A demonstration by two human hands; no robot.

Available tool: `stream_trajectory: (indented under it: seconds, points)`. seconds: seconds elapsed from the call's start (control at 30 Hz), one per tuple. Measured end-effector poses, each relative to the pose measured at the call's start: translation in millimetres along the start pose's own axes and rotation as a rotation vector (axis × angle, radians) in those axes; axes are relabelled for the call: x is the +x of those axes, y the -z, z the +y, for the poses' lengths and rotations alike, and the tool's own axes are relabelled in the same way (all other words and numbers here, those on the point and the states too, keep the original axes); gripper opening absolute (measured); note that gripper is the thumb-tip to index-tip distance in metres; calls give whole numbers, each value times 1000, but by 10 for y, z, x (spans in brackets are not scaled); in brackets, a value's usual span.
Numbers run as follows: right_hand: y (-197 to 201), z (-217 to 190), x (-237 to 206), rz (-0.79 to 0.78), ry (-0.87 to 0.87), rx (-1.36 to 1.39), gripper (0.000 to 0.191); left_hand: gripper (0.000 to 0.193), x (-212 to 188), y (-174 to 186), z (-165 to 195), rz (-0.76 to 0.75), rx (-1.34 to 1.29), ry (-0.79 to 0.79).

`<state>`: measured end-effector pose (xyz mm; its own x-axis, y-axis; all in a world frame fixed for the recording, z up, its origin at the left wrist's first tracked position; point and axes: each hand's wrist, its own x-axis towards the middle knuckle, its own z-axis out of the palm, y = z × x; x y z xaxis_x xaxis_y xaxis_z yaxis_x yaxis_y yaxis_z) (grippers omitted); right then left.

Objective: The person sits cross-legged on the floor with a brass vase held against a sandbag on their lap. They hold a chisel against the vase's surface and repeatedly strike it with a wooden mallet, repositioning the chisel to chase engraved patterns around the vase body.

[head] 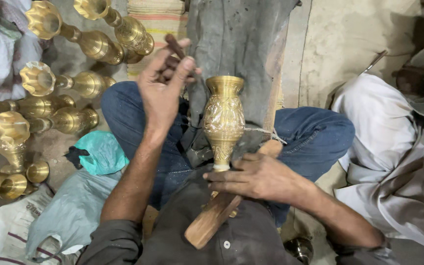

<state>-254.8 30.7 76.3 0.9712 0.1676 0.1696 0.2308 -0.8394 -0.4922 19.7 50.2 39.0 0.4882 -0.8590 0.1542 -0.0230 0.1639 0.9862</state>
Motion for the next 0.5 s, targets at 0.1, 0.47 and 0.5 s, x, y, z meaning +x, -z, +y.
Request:
stream_trajectory:
  seconds: [0.1,0.47,0.5]
  points:
    - [-11,-34,11,150,52,-94,47,33,-2,-138,40,-63,-26,-16]
    - [60,-101,115,72,35,-51,36,39,-15,-470,307,-257,363,-301]
    - [71,-101,108,32,24,-41,36,39,1,-483,290,-266,405,-318]
